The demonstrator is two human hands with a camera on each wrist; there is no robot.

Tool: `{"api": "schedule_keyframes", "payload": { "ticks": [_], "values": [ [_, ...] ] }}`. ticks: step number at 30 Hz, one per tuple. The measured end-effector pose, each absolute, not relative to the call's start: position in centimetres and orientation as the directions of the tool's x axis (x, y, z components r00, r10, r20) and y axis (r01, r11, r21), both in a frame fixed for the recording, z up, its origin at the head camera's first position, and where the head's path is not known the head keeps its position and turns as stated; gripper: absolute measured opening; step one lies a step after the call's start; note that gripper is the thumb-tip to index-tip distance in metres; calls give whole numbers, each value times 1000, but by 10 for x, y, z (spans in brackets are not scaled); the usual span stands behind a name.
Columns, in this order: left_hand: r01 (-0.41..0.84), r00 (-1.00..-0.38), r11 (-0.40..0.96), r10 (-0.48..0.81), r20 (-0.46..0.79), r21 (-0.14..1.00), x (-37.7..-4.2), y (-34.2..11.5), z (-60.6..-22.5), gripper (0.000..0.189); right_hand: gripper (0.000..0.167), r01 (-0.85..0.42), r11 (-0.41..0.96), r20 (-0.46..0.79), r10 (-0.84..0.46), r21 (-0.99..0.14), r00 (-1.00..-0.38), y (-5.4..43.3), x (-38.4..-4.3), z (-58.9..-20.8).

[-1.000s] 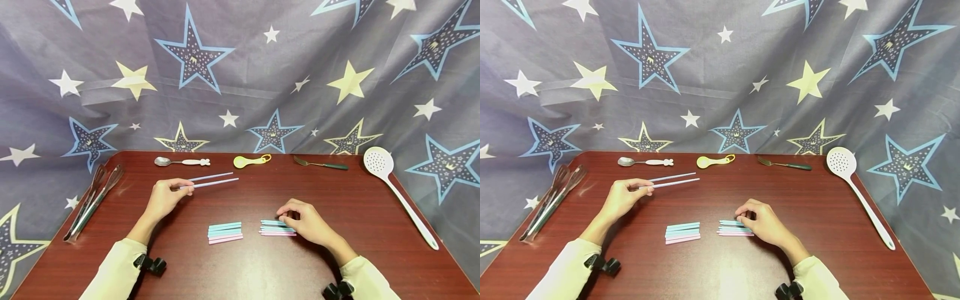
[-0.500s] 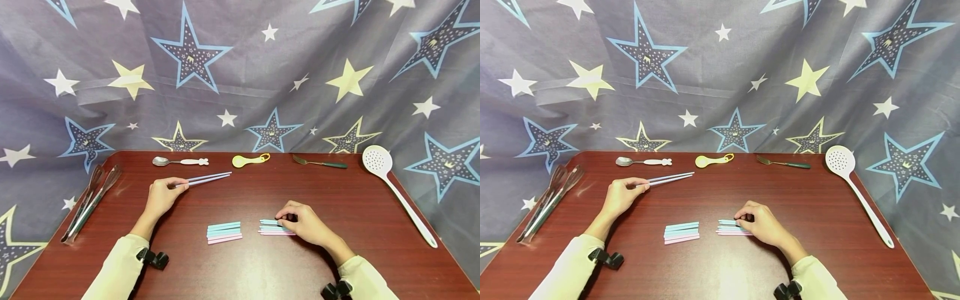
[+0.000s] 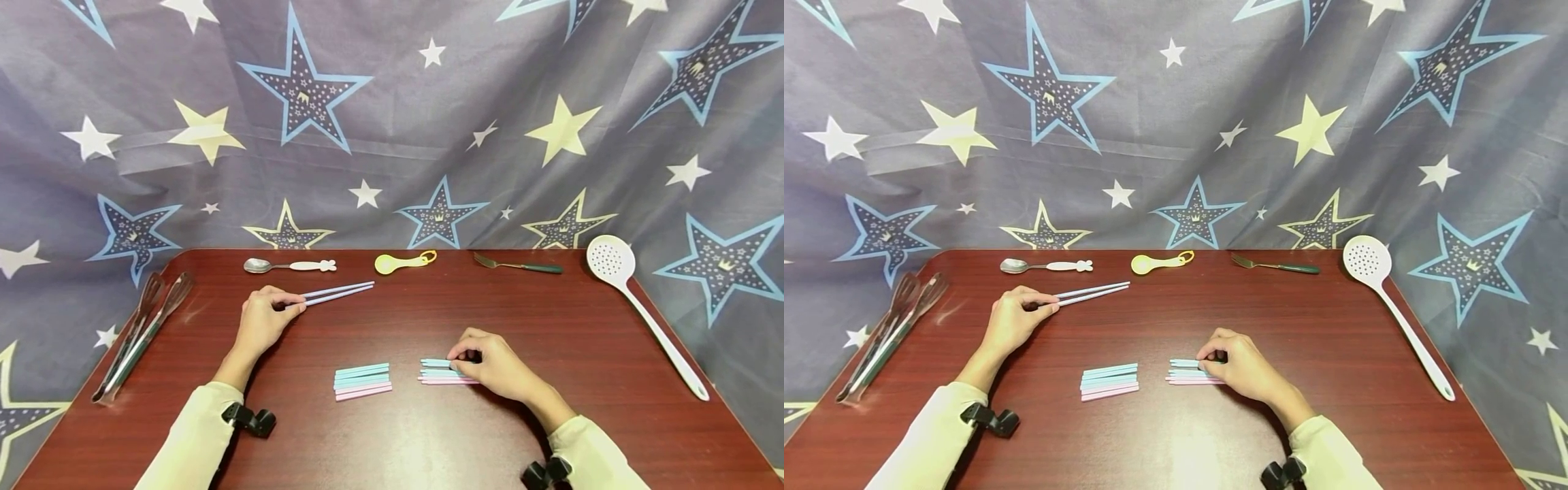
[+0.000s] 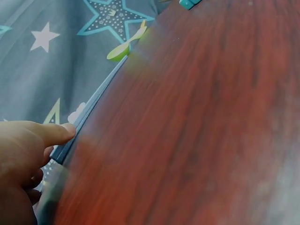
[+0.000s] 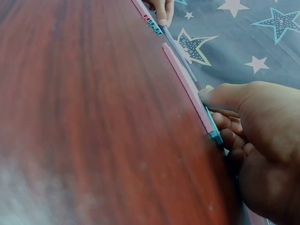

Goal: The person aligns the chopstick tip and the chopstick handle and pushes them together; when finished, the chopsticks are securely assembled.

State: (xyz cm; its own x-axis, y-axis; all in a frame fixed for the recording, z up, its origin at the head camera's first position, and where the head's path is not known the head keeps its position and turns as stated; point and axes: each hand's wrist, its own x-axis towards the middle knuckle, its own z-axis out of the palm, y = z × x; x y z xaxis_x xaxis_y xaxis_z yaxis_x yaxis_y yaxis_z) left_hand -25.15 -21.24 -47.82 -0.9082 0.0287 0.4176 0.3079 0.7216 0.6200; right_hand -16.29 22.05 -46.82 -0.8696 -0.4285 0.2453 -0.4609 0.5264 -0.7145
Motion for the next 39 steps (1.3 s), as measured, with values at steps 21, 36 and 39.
{"api": "schedule_keyframes", "payload": {
  "ticks": [21,36,39],
  "values": [
    [273,-916,773,26,401,572,-249,-211,-478,8,16,-485,500,273,-439,-718,-856,217,-163,-471],
    [284,-914,749,23,405,598,-242,-203,-463,10,15,-464,517,250,-430,-720,-868,218,-163,-467],
    [321,-909,728,58,413,605,-236,-196,-457,10,15,-461,518,249,-427,-721,-869,219,-163,-467]
  ]
}}
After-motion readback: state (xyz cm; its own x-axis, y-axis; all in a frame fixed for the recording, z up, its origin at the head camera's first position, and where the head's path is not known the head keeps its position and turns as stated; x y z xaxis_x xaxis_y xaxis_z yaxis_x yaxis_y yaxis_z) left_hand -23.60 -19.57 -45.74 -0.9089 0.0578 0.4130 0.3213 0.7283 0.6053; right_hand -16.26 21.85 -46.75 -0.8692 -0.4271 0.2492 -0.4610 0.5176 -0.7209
